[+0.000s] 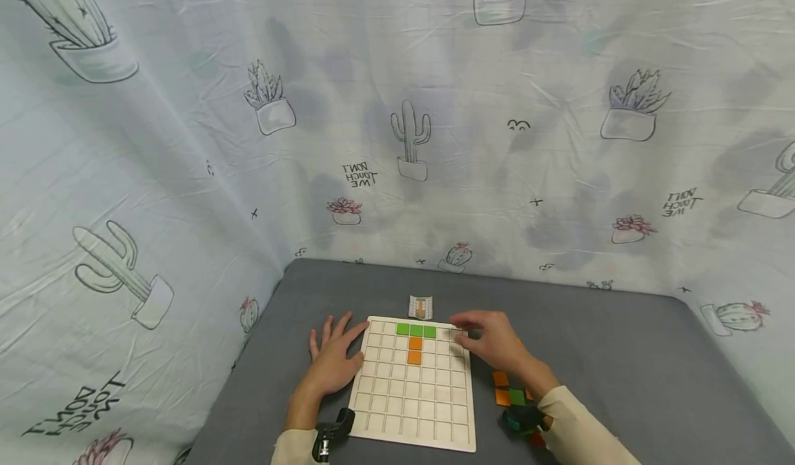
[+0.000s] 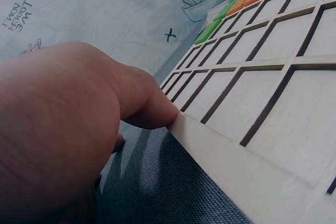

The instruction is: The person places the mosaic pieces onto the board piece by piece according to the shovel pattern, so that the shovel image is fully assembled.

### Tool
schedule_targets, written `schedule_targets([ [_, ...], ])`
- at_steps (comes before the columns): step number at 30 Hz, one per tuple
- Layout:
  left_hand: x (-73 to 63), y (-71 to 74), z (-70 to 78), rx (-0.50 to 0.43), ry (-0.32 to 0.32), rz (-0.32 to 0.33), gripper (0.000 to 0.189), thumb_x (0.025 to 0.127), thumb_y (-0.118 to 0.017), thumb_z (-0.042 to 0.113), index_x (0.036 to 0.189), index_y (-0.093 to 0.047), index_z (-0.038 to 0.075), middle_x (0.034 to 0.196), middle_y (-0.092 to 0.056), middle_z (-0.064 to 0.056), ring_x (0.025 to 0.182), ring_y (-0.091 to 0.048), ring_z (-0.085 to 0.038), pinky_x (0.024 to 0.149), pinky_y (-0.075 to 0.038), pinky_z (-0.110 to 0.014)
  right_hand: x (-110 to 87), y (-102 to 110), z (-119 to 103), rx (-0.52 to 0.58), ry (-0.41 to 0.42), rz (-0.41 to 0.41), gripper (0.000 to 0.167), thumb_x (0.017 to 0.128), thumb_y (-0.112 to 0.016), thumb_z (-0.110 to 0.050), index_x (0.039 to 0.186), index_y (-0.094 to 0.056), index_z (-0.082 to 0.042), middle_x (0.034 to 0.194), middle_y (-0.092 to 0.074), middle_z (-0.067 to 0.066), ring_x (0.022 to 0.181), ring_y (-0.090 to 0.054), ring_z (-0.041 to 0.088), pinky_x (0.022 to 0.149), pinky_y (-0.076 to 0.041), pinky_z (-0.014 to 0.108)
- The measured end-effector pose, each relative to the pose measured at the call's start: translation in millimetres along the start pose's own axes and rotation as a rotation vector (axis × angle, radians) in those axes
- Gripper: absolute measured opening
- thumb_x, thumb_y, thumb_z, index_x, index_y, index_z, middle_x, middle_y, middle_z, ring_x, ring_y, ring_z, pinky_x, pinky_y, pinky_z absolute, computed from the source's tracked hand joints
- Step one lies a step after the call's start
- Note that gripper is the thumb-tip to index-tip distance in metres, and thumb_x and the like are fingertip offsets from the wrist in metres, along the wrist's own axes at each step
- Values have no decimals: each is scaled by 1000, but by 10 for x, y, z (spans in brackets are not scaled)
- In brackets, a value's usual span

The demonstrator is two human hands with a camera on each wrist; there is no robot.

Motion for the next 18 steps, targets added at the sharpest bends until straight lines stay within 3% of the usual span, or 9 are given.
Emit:
schedule_targets([
  [11,-3,-6,-5,-7,-1,4,60,98,-67,6,158,-61,14,177,-32,-25,166,-6,-57,124,13,-81,-281,218,154,-26,-67,-7,37,94,-87,-13,130,-80,-8,125,-81,4,107,-81,24,90,-68,42],
  [18,-10,8,5,4,4,4,60,99,-67,6,158,-61,15,177,-32,-24,166,-6,-57,125,12,-80,-464,372,249,-49,-52,32,36,91,-89,-11,127,-82,-9,121,-83,-1,106,-81,22,88,-68,43],
])
Point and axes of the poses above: each hand's wrist, its own x-axis towards the middle knuckle, its own y-axis out of the back of the hand, z = x × y, the point moved 3 cm from there along x, towards the middle knuckle
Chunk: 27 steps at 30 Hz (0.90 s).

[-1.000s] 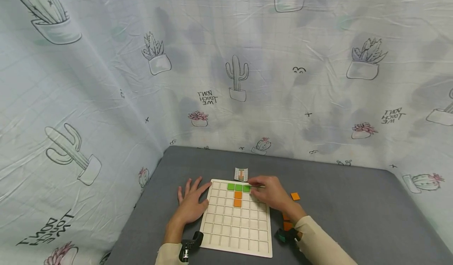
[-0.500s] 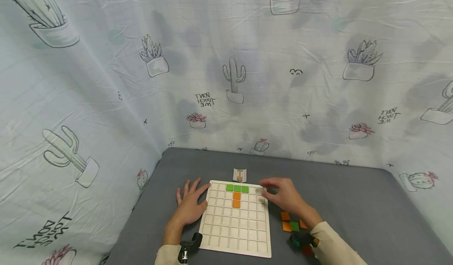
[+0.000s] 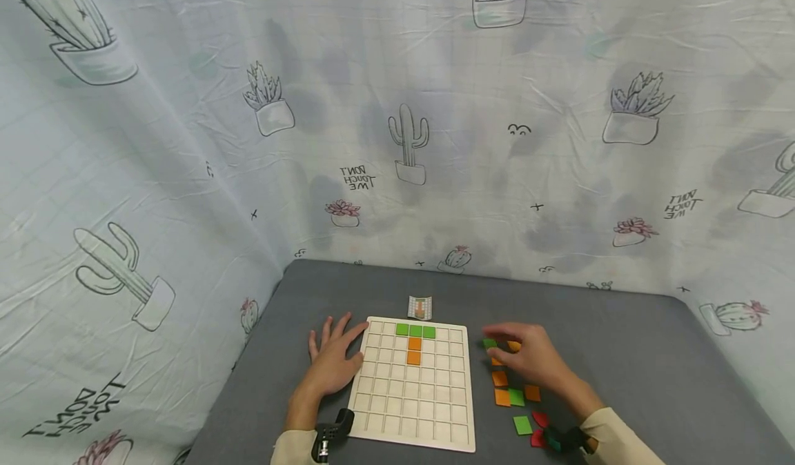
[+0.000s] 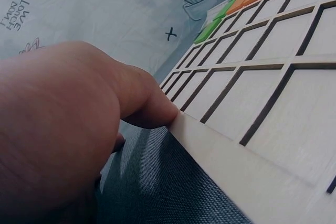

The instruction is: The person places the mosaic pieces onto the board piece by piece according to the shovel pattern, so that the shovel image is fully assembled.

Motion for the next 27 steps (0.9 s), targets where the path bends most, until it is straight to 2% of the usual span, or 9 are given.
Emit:
schedule_targets([
  [4,-4,5,1,-5,4,0,60,99,-67,6,158,-61,15,177,-32,-24,167,-6,-57,125,12,-80,-92,90,54,-22,11,23,37,90,-89,-9,126,-82,-10,120,-83,1,102,-80,22,84,-68,44],
  [11,6,2,-6,5,-2,1,60,99,-67,6,158,-60,15,177,-32,-25,166,-7,-57,125,12,-81,-196,241,140,-54,-16,41,37,89,-90,-7,125,-82,-8,118,-83,1,101,-81,23,87,-68,46],
  [16,11,5,-4,5,4,5,60,98,-66,7,158,-61,14,177,-32,-25,166,-6,-57,125,12,-80,-198,328,160,-74,27,58,36,86,-91,-3,121,-82,-5,114,-84,4,97,-81,23,85,-68,44],
  [19,13,6,0,6,9,5,61,98,-66,7,158,-61,15,177,-32,-25,167,-6,-57,125,12,-80,-190,352,178,-71,47,66,36,85,-92,-3,120,-82,-5,112,-84,5,96,-81,24,84,-69,43],
  [27,15,1,7,5,9,3,61,98,-66,6,158,-61,15,177,-32,-25,167,-6,-57,125,12,-80,-178,328,305,-53,4,40,36,87,-92,-7,121,-82,-6,114,-84,3,98,-82,21,86,-68,42],
])
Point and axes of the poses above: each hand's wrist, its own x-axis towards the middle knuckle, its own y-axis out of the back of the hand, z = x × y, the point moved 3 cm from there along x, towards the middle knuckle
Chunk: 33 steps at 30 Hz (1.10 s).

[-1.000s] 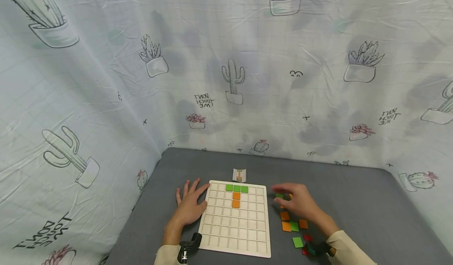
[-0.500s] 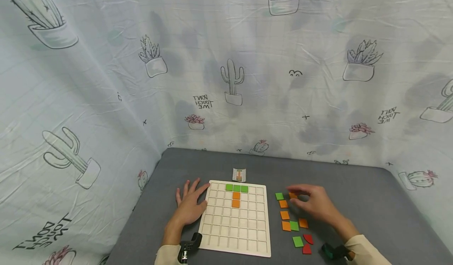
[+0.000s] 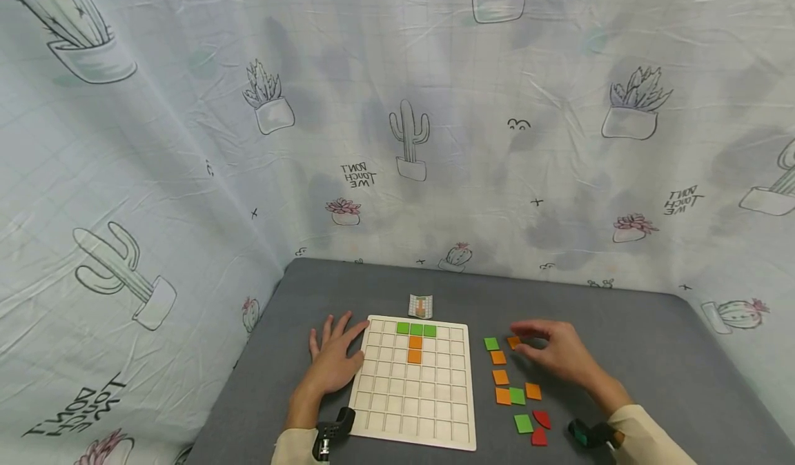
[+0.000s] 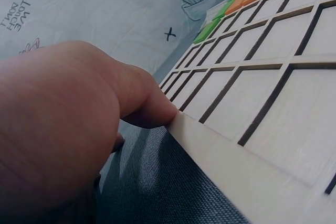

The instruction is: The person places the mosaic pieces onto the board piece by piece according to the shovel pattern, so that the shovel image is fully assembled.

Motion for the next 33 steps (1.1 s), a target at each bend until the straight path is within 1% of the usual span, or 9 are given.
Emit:
schedule_targets([
  [5,-2,1,3,-1,-4,-1,61,98,-66,6,158,-61,16,177,-32,-25,167,-6,-57,125,12,-80,6,-18,86,19,-25,-18,36,88,-91,-8,123,-82,-7,115,-84,3,100,-82,19,86,-68,40],
  [10,-6,-1,5,-2,-6,-2,61,98,-66,6,158,-61,16,177,-32,-25,167,-6,-57,125,12,-81,1,-36,165,-4,-37,-28,36,88,-91,-9,123,-82,-9,115,-84,0,100,-81,15,86,-67,37],
  [15,-8,2,-1,4,-7,3,61,98,-67,6,158,-61,15,177,-33,-25,166,-7,-57,124,11,-81,-6,-59,221,-27,-49,-42,38,89,-91,-10,125,-82,-11,117,-84,-3,102,-80,13,88,-66,37],
  [21,-18,23,5,-1,-8,2,61,98,-66,6,158,-61,14,177,-32,-25,166,-7,-58,124,11,-81,-4,-74,207,-32,-26,-35,41,86,-90,-2,125,-82,-10,116,-84,-1,101,-79,12,86,-66,35],
  [24,-20,25,8,-5,-8,0,61,98,-66,6,158,-61,14,177,-32,-25,166,-7,-58,124,11,-81,-10,-75,202,-27,-37,-29,41,85,-89,2,124,-82,-9,116,-84,0,101,-80,12,85,-67,33],
  [28,-11,18,-3,-8,-12,2,61,98,-66,5,158,-61,14,177,-32,-25,166,-7,-58,124,11,-81,-17,-74,199,-39,-61,-22,37,88,-87,1,123,-82,-10,114,-84,-1,102,-79,11,85,-67,32],
  [33,-12,14,1,-7,-15,-2,61,98,-66,6,158,-60,14,177,-32,-25,166,-7,-58,124,11,-81,-39,-38,151,-48,-53,15,34,88,-87,0,121,-83,-9,113,-84,2,99,-80,13,82,-66,31],
])
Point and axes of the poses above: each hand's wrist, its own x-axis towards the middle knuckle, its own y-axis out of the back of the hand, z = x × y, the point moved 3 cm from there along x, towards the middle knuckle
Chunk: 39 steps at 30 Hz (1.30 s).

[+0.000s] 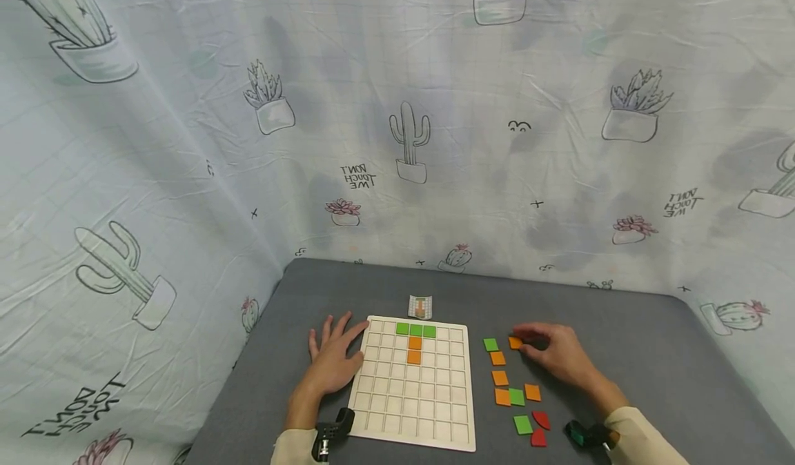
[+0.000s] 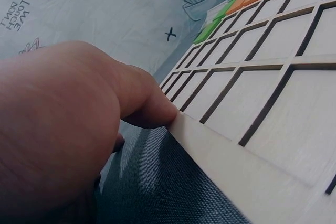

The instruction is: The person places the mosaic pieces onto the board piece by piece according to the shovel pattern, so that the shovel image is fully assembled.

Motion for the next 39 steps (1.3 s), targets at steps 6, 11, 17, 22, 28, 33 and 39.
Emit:
schedule_targets([
  [6,-4,0,-1,-1,7,-4,60,98,-66,6,158,-61,14,177,-32,-25,166,-7,-58,124,11,-81,-46,89,-129,32,-32,36,34,88,-87,1,120,-82,-7,112,-84,3,98,-81,18,82,-67,32],
  [11,2,2,-8,-7,3,0,60,98,-66,6,158,-61,14,177,-32,-25,166,-6,-58,124,12,-81,-76,134,-266,58,-88,68,36,89,-87,1,123,-82,-7,114,-84,1,99,-80,16,85,-68,33],
  [17,1,0,-25,-34,-32,35,60,96,-66,7,156,-62,10,174,-33,-29,164,-7,-62,123,13,-82,-123,173,-479,80,-92,118,33,90,-88,-5,123,-82,-8,113,-84,1,98,-79,11,85,-68,37],
  [22,0,3,-19,-37,-16,10,61,97,-65,5,157,-61,12,176,-31,-27,166,-4,-59,124,15,-80,-171,211,-618,124,-105,150,34,91,-87,-4,124,-82,-11,115,-84,8,100,-77,4,86,-65,21],
  [28,8,-8,-24,-19,-8,-2,61,98,-65,5,158,-60,14,177,-31,-26,166,-5,-57,124,14,-80,-199,251,-823,182,-124,177,34,91,-87,0,123,-82,-11,115,-84,11,99,-76,0,87,-57,7],
  [33,5,-14,-35,-29,-32,35,60,96,-65,7,156,-62,11,174,-34,-29,165,-7,-60,123,13,-81,-185,245,-1003,166,-85,213,36,87,-89,2,121,-82,-10,112,-84,5,97,-78,5,87,-56,5],
  [39,11,-21,-52,-22,-29,22,59,97,-66,7,156,-61,12,175,-33,-28,165,-7,-60,123,13,-81,-145,155,-1093,153,-90,231,40,84,-90,4,120,-83,-12,110,-85,1,96,-77,4,87,-54,4],
])
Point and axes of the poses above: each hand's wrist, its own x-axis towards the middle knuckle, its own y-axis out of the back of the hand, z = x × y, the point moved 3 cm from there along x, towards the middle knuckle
